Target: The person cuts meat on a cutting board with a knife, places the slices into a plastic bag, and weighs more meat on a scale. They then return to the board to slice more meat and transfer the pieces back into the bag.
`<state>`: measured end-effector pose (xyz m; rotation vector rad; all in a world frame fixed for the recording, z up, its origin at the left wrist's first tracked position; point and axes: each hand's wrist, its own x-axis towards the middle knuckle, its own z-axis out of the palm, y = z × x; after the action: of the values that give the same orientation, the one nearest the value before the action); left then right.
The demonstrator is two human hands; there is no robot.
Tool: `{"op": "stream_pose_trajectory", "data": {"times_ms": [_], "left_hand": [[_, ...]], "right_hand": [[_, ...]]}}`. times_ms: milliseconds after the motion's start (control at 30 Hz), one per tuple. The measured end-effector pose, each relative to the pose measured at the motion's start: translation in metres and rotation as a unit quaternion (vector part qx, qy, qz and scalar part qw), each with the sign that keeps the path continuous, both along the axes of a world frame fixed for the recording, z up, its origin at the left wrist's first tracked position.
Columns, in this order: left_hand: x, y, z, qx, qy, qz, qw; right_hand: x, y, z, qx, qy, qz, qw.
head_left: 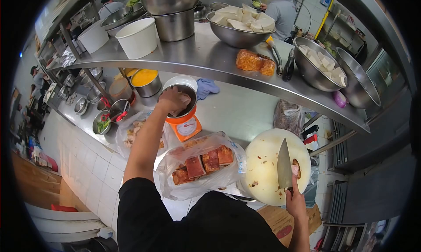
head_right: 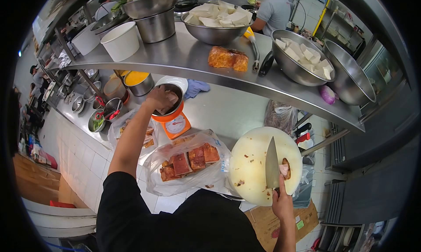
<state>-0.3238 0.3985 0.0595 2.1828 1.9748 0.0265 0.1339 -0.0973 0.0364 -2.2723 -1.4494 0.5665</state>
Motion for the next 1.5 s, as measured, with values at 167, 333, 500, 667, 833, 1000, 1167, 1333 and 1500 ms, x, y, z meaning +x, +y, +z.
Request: {"op": "stream_pose_trajectory", "data": {"times_ms": [167,333,500,667,833,1000,1167,1333,1500], "left_hand": [[0.006,-0.004,0.007,-0.017,0.005,-0.004,1.000],[0.008,-0.002,0.006,-0.034,0.001,-0.009,0.999],[0.003,-0.009,0.040,-0.029,-0.275,0.052,0.960],[0.016,-0.111,0.095,-0.167,-0.729,0.065,0.660],[0.062,-0.289,0.064,-0.229,-0.802,0.050,0.549],[0.058,-0.360,-0.020,-0.297,-0.836,0.169,0.429],[-0.007,-0.342,-0.096,-0.116,-0.742,0.359,0.554],[-0.029,-0.317,-0.104,-0.050,-0.595,0.415,0.686],[-0.018,-0.290,-0.147,-0.021,-0.562,0.412,0.717]], "right_hand": [[0.001,0.001,0.002,-0.002,0.021,-0.003,1.000],[0.001,0.002,0.005,-0.020,0.031,-0.012,0.999],[0.016,0.000,-0.008,0.018,0.016,0.045,0.999],[0.021,0.004,-0.005,0.011,0.046,0.047,0.998],[0.029,0.005,-0.001,0.012,0.076,0.068,0.995],[0.040,0.007,-0.002,-0.007,0.067,0.093,0.993],[0.048,0.010,-0.001,-0.018,0.066,0.119,0.991],[0.053,0.011,-0.003,-0.018,0.055,0.133,0.989],[0.057,0.011,0.000,-0.015,0.064,0.137,0.988]]}}
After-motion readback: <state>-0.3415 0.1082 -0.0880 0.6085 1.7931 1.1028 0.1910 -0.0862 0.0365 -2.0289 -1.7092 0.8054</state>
